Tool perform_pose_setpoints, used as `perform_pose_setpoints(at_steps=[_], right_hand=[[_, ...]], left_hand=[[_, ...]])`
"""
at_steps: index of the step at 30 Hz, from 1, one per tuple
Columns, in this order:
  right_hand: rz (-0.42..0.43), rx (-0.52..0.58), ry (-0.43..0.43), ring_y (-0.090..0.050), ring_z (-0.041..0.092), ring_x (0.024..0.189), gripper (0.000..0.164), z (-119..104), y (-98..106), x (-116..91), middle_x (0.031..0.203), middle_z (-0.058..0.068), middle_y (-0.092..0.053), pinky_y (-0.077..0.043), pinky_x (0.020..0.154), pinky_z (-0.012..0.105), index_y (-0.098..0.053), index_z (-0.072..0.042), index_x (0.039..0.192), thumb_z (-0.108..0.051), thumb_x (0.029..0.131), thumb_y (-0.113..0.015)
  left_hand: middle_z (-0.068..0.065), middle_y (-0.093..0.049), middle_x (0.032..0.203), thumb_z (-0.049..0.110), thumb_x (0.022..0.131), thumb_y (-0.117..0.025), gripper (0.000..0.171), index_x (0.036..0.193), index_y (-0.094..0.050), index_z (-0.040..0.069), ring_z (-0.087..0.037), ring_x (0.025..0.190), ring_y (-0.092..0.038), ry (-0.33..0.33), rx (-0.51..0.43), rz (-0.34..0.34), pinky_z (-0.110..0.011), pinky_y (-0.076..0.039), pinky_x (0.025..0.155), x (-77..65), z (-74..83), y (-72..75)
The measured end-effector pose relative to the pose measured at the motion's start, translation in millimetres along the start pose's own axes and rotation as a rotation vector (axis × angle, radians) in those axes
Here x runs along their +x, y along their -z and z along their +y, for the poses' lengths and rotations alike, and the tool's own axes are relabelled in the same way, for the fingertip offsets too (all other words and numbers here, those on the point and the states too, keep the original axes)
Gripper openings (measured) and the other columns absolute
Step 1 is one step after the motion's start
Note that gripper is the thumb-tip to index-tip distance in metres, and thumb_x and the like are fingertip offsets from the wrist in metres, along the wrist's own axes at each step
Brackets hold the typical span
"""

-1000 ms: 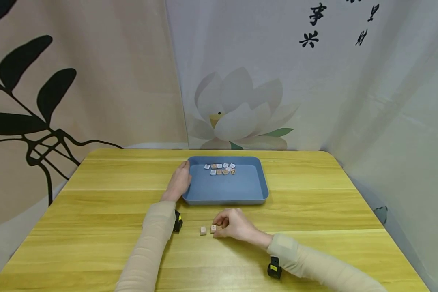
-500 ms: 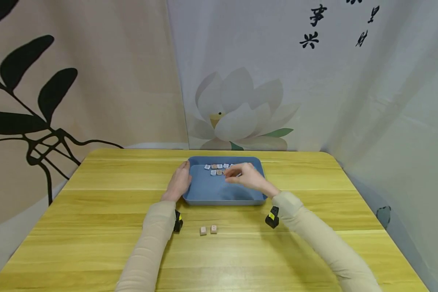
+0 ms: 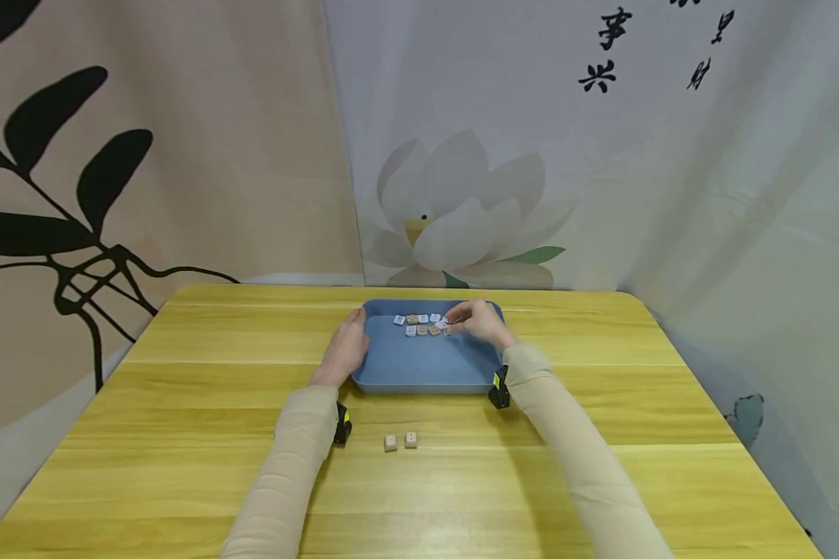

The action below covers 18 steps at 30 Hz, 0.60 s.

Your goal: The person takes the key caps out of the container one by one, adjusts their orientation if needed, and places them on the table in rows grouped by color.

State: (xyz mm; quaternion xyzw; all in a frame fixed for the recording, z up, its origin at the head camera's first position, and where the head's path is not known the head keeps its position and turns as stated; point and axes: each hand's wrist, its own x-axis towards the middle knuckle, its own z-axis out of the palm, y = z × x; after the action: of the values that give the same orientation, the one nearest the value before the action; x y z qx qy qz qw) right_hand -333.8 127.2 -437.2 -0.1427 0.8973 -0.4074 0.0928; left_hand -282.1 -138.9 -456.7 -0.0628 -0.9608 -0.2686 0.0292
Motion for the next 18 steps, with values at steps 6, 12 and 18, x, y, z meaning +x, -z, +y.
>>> perform_pose_setpoints(at_steps=[6, 12, 18], right_hand=[[0.055, -0.053, -0.015, -0.066, 0.025, 0.099, 0.026, 3.7, -12.1, 0.6, 0.107, 0.012, -0.071, -0.057, 0.088, 0.037, -0.072, -0.006, 0.107, -0.011, 0.082, -0.073], [0.109, -0.049, -0.031, -0.066, 0.024, 0.094, 0.020, 3.4, -17.9, 0.7, 0.102, 0.012, -0.072, -0.056, 0.084, 0.036, -0.073, -0.006, 0.101, -0.009, 0.082, -0.072], [0.109, -0.042, -0.031, -0.064, 0.023, 0.092, 0.018, 3.2, -16.7, -0.7, 0.101, 0.012, -0.071, -0.056, 0.082, 0.035, -0.073, -0.005, 0.100, -0.008, 0.082, -0.072]], left_hand=[[-0.028, -0.030, 0.150, -0.001, 0.093, -0.048, 0.055, 0.143, -0.029, -0.011, -0.040, 0.137, -0.036, -0.018, 0.008, 0.012, -0.046, -0.039, 0.111, 0.5, 0.9, 0.3], [-0.029, -0.031, 0.150, -0.001, 0.093, -0.049, 0.055, 0.143, -0.029, -0.011, -0.040, 0.136, -0.037, -0.021, 0.024, 0.009, -0.045, -0.039, 0.111, 1.0, 0.4, -0.2], [-0.028, -0.030, 0.151, -0.001, 0.093, -0.049, 0.055, 0.144, -0.028, -0.010, -0.040, 0.137, -0.036, -0.008, 0.025, 0.006, -0.046, -0.039, 0.111, 0.8, -0.1, -0.6]])
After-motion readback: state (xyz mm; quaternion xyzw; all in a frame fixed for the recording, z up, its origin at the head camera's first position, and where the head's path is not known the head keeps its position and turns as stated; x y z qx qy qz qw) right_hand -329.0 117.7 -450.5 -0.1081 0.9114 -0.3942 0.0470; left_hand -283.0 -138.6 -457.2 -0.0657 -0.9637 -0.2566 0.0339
